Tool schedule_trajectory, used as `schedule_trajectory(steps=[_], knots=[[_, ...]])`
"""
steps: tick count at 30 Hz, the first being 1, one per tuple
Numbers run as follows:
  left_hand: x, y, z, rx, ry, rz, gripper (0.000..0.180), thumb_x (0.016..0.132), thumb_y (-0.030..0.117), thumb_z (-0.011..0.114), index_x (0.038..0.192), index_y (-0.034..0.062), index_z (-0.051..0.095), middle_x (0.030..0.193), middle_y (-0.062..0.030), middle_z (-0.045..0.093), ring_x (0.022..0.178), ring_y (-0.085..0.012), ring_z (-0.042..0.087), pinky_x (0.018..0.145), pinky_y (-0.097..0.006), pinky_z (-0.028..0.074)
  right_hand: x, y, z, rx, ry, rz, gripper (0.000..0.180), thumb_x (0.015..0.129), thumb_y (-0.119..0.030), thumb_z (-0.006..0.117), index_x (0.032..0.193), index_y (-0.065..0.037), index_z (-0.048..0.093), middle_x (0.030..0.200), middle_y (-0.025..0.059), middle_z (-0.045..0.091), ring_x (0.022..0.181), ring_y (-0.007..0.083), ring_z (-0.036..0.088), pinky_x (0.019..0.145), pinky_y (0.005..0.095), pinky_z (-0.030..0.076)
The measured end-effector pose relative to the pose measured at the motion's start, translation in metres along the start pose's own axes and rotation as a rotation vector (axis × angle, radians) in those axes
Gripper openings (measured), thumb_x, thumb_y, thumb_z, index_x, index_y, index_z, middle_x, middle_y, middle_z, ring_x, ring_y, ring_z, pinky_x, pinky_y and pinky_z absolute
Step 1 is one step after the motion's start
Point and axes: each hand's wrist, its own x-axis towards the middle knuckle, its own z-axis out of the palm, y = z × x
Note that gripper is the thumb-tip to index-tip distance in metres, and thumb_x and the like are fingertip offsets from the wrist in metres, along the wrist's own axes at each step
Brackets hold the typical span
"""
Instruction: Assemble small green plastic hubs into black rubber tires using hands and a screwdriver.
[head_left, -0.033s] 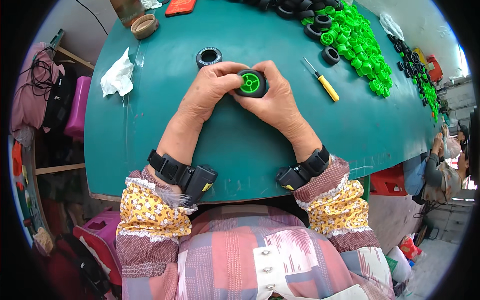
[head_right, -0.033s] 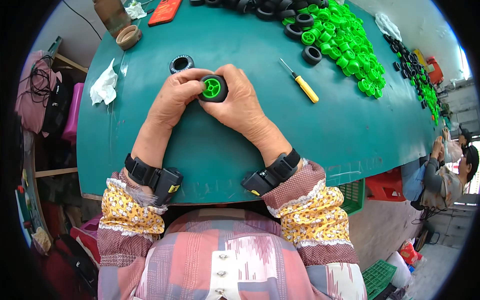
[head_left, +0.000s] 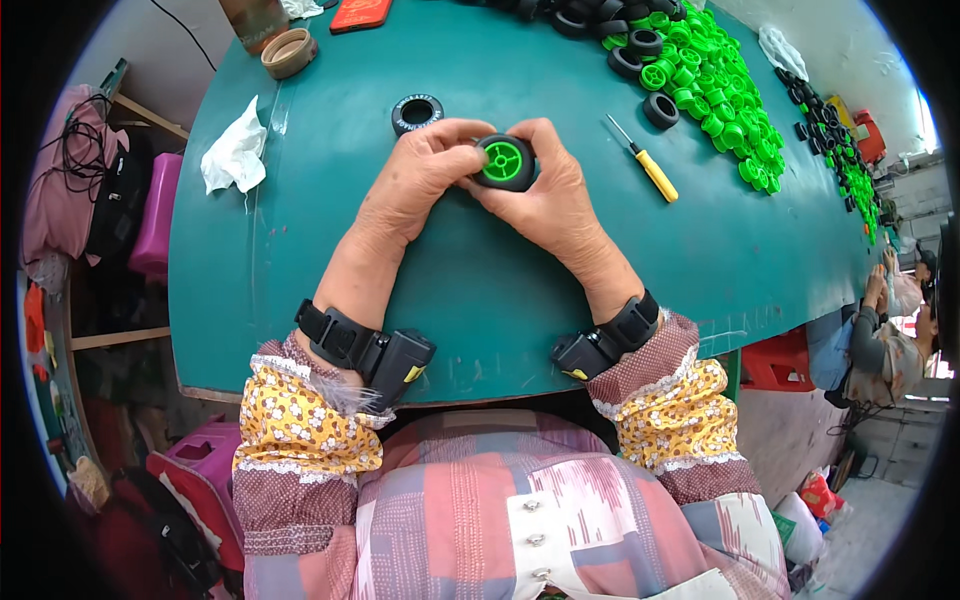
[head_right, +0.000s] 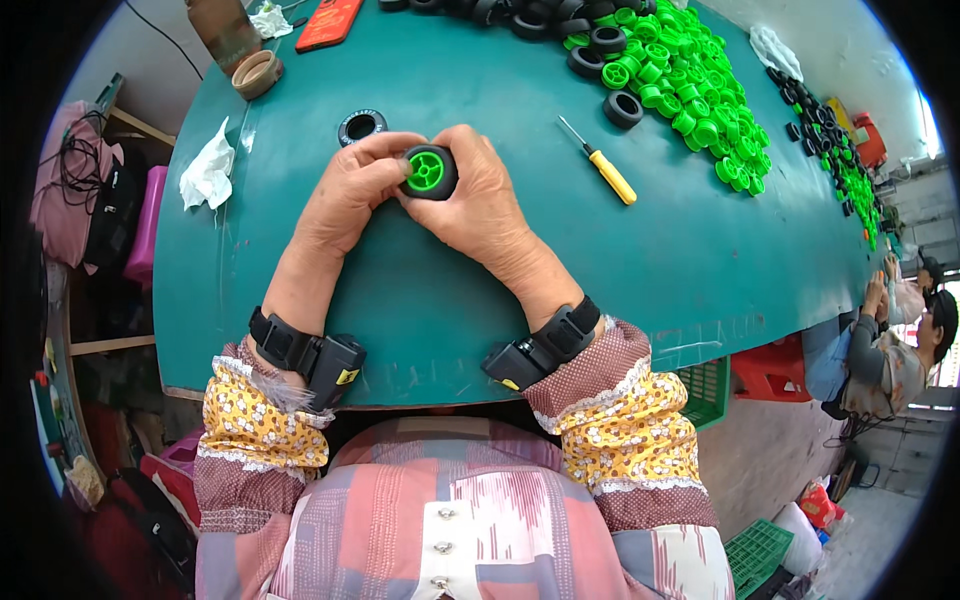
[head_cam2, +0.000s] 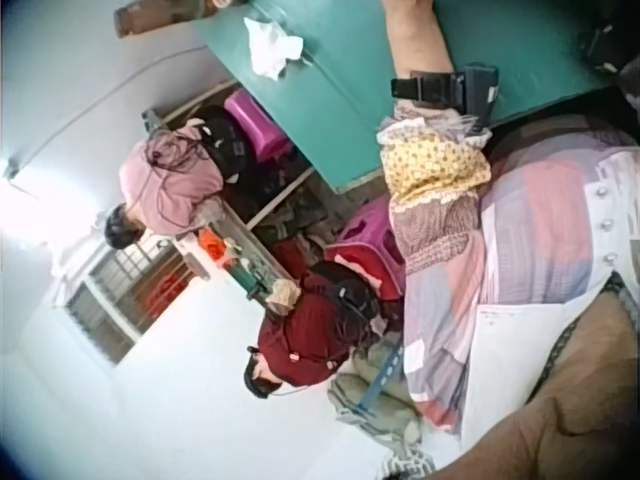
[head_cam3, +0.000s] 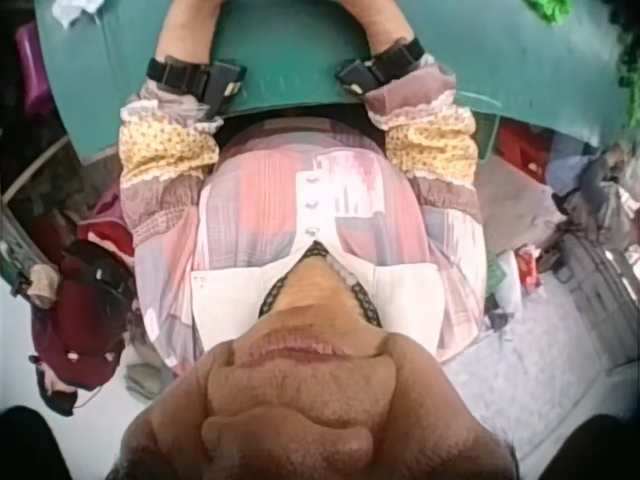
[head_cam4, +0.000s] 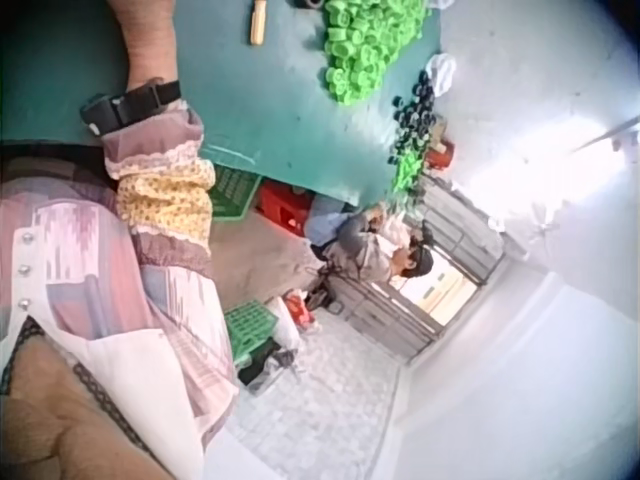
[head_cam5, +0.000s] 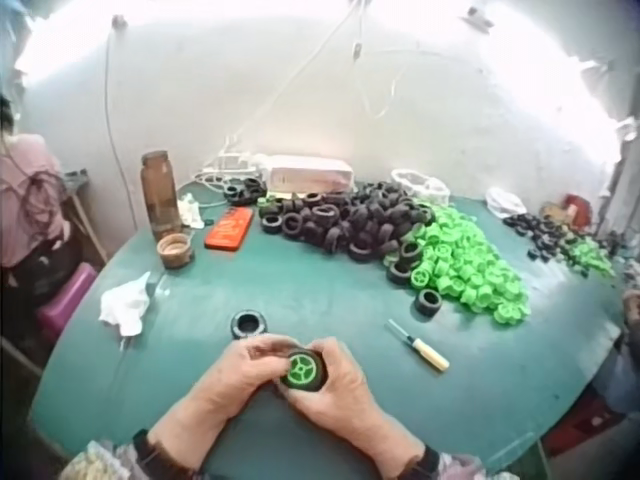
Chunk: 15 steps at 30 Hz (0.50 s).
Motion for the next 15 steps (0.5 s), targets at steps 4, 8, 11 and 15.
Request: schedule_trajectory(steps=[4,8,11,15], knots=[[0.0015,-0.0040,-0.0056,-0.045,0.050,-0.009,0.039,0.076,0.014,0.061,0.108,-0.0061,0.052,0.085,-0.0061,0.059,0.073,-0.0083,0.055,0.064,-0.019,0.045,0.0043,0.0097,0.0026,-0.022,0.121,-0.046,0.061,0.062,-0.018,0.074,0.111,-0.002,0.042,0.100,0.0177,0.052,0.093,0.0300,0.053,0.080,0.0347,0.044],[0.0029,-0.0075,-0.0059,-0.048,0.054,-0.011,0.036,0.078,0.014,0.061,0.108,-0.0049,0.052,0.086,-0.0067,0.059,0.073,-0.0085,0.056,0.064,-0.019,0.046,0.0013,0.0080,0.0026,-0.031,0.123,-0.084,0.064,0.064,-0.018,0.073,0.116,0.000,0.039,0.105,0.0197,0.052,0.099,0.0321,0.053,0.083,0.0357,0.044],[0.0029,-0.0052,-0.0025,-0.111,0.064,-0.027,0.032,0.079,0.014,0.060,0.106,-0.0037,0.054,0.085,-0.0060,0.059,0.071,-0.0084,0.056,0.064,-0.020,0.046,0.0026,0.0067,-0.0016,-0.017,0.103,-0.075,0.063,0.064,-0.017,0.072,0.116,-0.001,0.039,0.104,0.0195,0.054,0.097,0.0315,0.054,0.082,0.0355,0.044],[0.0031,-0.0064,-0.0061,-0.146,0.037,-0.029,0.029,0.080,0.015,0.059,0.104,-0.0029,0.055,0.083,-0.0049,0.059,0.068,-0.0084,0.056,0.063,-0.020,0.047,0.0017,0.0067,-0.0006,-0.042,0.114,-0.081,0.062,0.064,-0.016,0.071,0.115,-0.001,0.040,0.100,0.0188,0.055,0.093,0.0307,0.056,0.081,0.0350,0.046]])
